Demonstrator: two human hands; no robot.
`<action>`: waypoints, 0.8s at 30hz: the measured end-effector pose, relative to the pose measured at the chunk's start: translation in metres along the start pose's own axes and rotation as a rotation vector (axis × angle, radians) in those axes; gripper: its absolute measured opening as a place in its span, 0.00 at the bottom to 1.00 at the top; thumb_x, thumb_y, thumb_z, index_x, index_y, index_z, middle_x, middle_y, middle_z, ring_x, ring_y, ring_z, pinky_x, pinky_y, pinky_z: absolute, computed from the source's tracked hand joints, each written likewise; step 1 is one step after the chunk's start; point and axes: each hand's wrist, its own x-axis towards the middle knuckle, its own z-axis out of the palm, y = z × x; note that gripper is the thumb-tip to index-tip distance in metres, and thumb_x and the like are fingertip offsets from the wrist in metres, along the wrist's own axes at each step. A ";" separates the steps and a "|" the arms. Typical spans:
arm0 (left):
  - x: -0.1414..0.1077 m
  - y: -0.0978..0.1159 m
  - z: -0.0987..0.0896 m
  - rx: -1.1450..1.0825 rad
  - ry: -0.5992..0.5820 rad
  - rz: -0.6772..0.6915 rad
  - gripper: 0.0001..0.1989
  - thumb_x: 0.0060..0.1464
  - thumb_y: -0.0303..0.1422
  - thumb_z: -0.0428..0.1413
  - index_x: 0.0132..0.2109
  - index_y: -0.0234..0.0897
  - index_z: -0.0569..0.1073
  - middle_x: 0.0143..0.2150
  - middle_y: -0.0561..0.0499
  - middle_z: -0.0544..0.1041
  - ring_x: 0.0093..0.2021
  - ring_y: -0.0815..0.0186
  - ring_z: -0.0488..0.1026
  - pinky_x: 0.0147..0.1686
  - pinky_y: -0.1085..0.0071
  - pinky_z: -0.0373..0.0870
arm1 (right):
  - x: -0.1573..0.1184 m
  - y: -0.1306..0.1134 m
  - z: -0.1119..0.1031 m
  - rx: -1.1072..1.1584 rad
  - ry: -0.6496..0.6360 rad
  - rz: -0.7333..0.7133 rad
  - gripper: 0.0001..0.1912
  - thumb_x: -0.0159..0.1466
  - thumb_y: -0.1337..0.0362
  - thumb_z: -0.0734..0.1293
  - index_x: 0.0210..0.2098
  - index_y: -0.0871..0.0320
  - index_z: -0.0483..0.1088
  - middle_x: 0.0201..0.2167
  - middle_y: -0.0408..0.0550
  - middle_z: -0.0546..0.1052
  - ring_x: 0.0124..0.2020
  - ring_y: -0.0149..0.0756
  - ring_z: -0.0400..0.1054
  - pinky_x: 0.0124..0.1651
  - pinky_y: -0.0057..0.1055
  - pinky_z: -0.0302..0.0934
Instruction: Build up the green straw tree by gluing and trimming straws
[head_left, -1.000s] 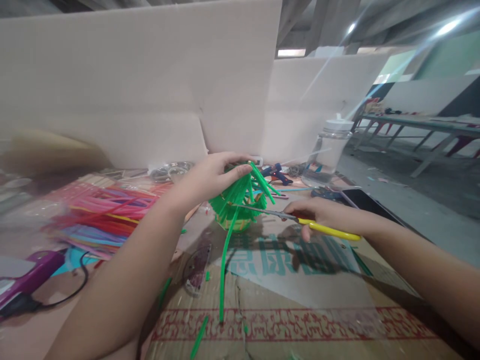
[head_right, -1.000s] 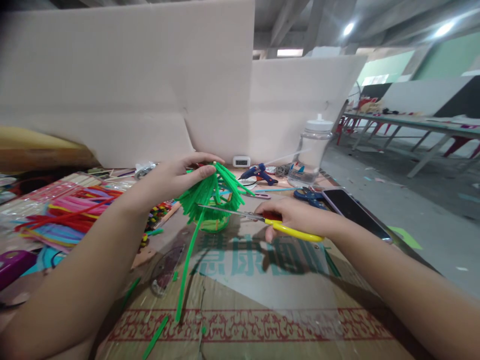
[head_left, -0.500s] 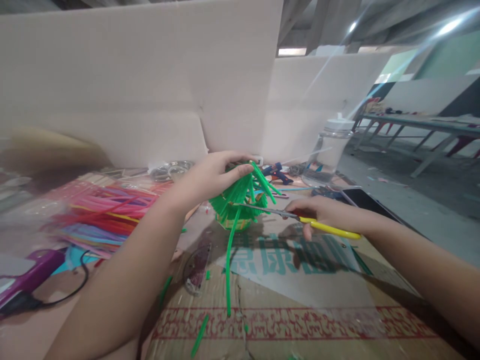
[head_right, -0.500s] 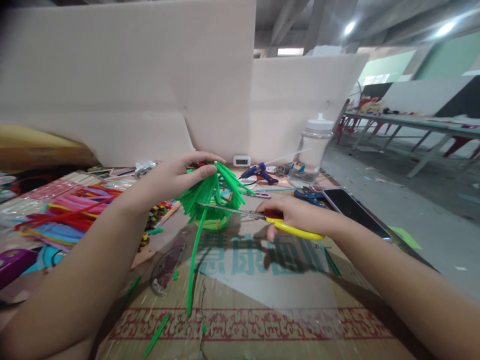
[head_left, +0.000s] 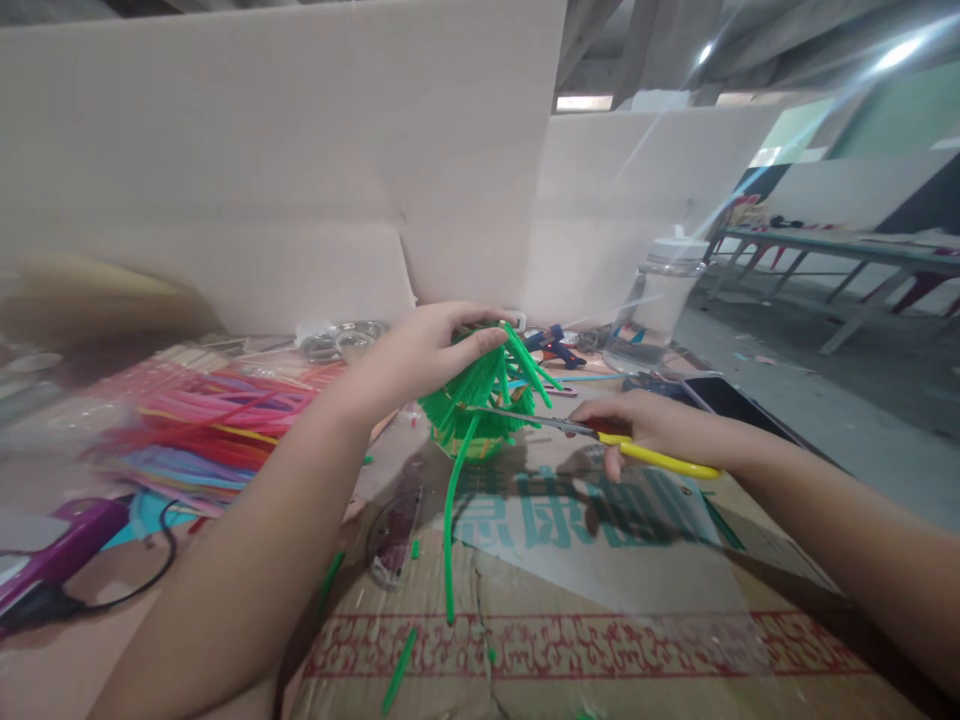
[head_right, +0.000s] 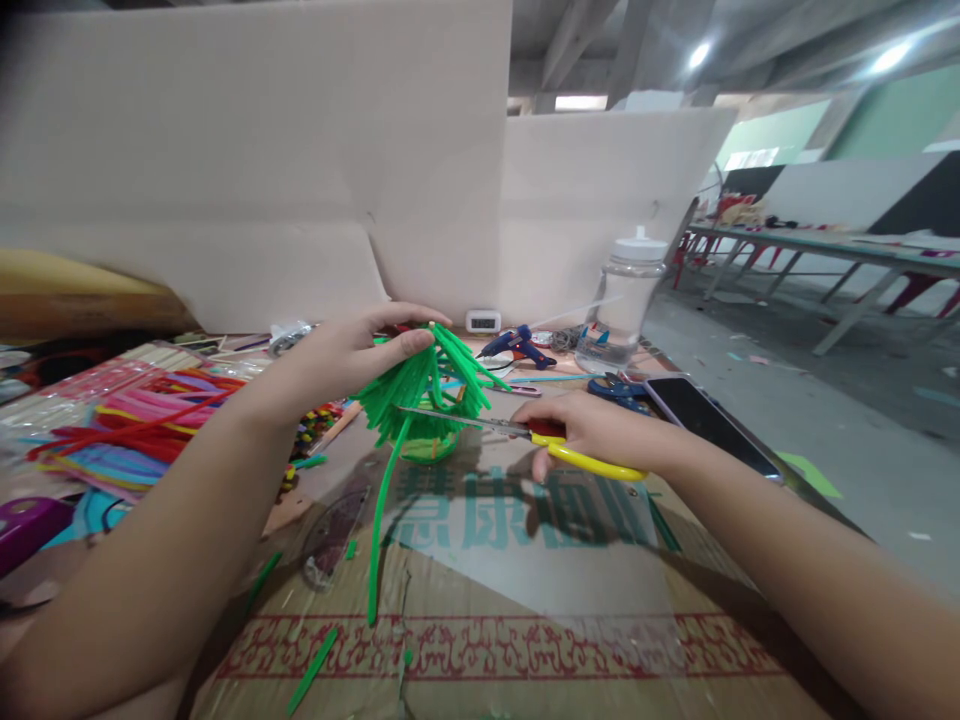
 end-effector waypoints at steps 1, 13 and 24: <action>0.000 0.000 0.000 0.003 0.001 -0.001 0.19 0.65 0.43 0.51 0.56 0.43 0.77 0.54 0.51 0.80 0.51 0.61 0.76 0.54 0.67 0.70 | -0.001 -0.001 0.000 -0.007 0.002 -0.001 0.12 0.60 0.59 0.68 0.41 0.55 0.75 0.29 0.43 0.77 0.35 0.38 0.68 0.39 0.32 0.58; 0.000 0.001 0.000 -0.009 0.004 0.012 0.19 0.65 0.43 0.51 0.56 0.42 0.77 0.54 0.51 0.80 0.52 0.61 0.76 0.55 0.67 0.69 | -0.001 -0.002 -0.003 -0.120 0.036 -0.021 0.12 0.59 0.53 0.70 0.32 0.56 0.72 0.25 0.39 0.68 0.29 0.34 0.60 0.32 0.28 0.52; 0.001 -0.002 0.003 -0.038 0.012 -0.013 0.19 0.65 0.44 0.51 0.56 0.42 0.77 0.53 0.51 0.81 0.50 0.61 0.76 0.52 0.69 0.71 | -0.002 -0.006 -0.001 -0.185 0.090 -0.037 0.20 0.58 0.45 0.70 0.35 0.56 0.73 0.29 0.43 0.71 0.31 0.37 0.63 0.33 0.30 0.53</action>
